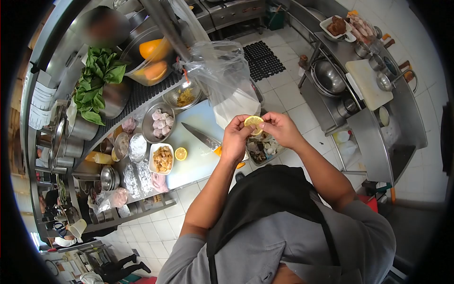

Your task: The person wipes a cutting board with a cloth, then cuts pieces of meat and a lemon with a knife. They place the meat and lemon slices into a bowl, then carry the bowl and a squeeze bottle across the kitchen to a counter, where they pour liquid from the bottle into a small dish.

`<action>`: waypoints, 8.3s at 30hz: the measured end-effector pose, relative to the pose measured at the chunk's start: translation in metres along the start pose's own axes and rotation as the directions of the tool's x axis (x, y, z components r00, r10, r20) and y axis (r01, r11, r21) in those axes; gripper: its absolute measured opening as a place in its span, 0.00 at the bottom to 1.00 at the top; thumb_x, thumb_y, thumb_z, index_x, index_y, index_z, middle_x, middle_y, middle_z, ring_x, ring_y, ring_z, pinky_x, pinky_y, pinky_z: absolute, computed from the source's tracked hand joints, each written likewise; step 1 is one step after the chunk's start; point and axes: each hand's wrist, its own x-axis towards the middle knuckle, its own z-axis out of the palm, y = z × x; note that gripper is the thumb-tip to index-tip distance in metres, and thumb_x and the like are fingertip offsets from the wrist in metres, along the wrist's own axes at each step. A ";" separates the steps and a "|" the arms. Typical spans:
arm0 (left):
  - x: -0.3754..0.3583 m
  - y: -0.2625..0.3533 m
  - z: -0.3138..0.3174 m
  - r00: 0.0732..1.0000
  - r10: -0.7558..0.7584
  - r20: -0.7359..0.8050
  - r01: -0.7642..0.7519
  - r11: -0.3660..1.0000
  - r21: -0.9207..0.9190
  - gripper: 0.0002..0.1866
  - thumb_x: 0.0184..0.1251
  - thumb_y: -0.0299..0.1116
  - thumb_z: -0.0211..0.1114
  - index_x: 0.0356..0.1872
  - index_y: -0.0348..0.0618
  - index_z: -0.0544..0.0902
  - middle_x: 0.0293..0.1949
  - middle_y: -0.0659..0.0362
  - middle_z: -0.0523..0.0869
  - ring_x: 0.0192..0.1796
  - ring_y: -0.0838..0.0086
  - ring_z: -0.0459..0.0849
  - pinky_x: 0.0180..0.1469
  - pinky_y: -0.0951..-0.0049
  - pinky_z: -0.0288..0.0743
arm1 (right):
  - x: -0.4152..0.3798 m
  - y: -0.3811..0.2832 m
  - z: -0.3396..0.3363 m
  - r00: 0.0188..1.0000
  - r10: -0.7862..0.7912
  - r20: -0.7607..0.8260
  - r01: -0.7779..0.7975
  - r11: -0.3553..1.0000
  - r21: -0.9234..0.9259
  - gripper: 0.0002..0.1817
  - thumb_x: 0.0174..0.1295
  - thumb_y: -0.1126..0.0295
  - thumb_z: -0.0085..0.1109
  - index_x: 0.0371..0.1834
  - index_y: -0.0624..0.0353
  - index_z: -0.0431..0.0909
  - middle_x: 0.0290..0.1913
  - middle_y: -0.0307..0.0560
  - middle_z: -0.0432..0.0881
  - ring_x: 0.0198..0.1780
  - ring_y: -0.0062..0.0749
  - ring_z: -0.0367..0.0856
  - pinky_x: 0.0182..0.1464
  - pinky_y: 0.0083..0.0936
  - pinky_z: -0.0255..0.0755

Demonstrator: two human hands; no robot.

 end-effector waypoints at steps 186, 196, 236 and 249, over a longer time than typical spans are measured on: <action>-0.268 -0.101 -0.326 0.505 0.168 -0.846 0.440 0.794 0.420 0.11 0.66 0.33 0.69 0.42 0.35 0.86 0.31 0.54 0.89 0.32 0.71 0.86 0.38 0.71 0.79 | 0.126 0.119 0.228 0.765 -0.282 0.579 0.643 0.294 -0.707 0.08 0.61 0.71 0.61 0.40 0.59 0.86 0.40 0.48 0.85 0.48 0.46 0.80 0.56 0.40 0.73; -0.165 -0.050 -0.245 0.672 0.343 -0.656 0.307 0.677 0.669 0.11 0.69 0.34 0.68 0.45 0.37 0.85 0.29 0.56 0.88 0.32 0.73 0.84 0.38 0.71 0.77 | 0.060 0.082 0.163 0.632 0.356 0.688 0.660 0.218 -0.719 0.09 0.59 0.71 0.59 0.39 0.64 0.84 0.39 0.60 0.86 0.46 0.53 0.85 0.48 0.47 0.79; -0.104 -0.053 -0.193 0.782 0.370 -0.502 0.170 0.647 0.743 0.13 0.70 0.36 0.67 0.48 0.39 0.85 0.41 0.54 0.90 0.37 0.67 0.89 0.42 0.68 0.83 | -0.037 0.152 -0.012 0.995 -0.028 -0.093 -0.034 0.801 -0.598 0.03 0.64 0.76 0.61 0.38 0.63 0.79 0.31 0.49 0.82 0.31 0.35 0.81 0.38 0.30 0.75; -0.107 -0.040 -0.365 0.409 0.023 -0.912 0.028 0.999 0.038 0.14 0.70 0.29 0.55 0.46 0.25 0.79 0.40 0.44 0.86 0.29 0.65 0.88 0.27 0.70 0.85 | 0.028 0.100 0.160 0.916 -0.061 0.397 0.308 0.740 -0.598 0.11 0.58 0.72 0.65 0.43 0.61 0.82 0.44 0.55 0.84 0.50 0.55 0.81 0.55 0.41 0.76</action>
